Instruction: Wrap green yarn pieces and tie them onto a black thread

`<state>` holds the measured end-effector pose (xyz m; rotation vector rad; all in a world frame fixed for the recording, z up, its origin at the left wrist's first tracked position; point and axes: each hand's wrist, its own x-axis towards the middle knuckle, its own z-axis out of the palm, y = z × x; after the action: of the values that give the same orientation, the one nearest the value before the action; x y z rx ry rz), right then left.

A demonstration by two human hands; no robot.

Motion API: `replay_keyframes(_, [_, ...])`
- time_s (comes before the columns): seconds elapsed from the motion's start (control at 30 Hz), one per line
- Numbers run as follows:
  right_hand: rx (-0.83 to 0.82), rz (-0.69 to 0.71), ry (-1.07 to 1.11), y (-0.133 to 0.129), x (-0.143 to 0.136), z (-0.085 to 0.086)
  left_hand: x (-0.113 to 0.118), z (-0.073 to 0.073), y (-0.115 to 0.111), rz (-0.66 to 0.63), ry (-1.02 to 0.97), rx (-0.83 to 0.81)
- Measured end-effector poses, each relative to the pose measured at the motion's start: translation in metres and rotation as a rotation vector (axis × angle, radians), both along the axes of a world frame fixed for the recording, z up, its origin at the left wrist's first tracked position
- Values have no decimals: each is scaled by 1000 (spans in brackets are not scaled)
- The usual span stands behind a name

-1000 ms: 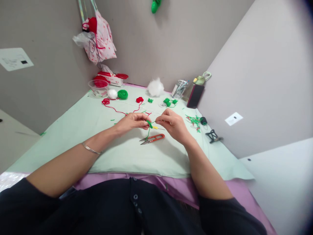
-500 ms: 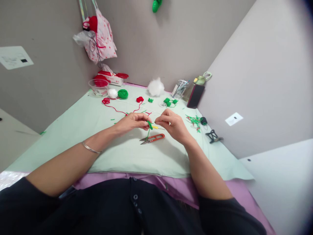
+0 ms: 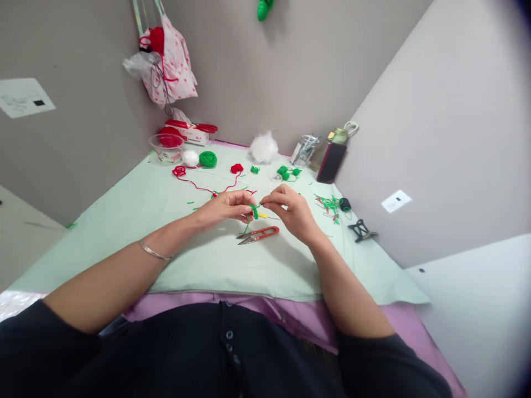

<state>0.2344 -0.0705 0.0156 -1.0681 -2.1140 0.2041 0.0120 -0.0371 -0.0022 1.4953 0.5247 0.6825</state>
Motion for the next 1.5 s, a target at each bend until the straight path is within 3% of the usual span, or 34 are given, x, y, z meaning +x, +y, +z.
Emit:
replay_keyframes(0.43, [-32,24,-19,2,6,2,0,-1,0,9,-6,-4])
replay_keyframes(0.8, [-138,60,124,-3,-9,-2,2,-1,-3,-16,-43,-58])
replay_keyframes(1.1, [0,83,48,-11,-21,-2,8,-5,-3,20,-47,-151])
replay_keyframes(1.2, [-69,54,236,-13,-22,1,7,-5,-2,29,-63,-135])
replay_keyframes(1.3, [-299,86,545,-14,-18,8,6,-6,-1,42,-44,-130])
replay_keyframes(1.4, [-479,144,697,-10,-9,15,6,-5,0,43,0,-124])
replay_keyframes(1.5, [-395,106,768,-2,2,20,6,-3,0,48,24,-113])
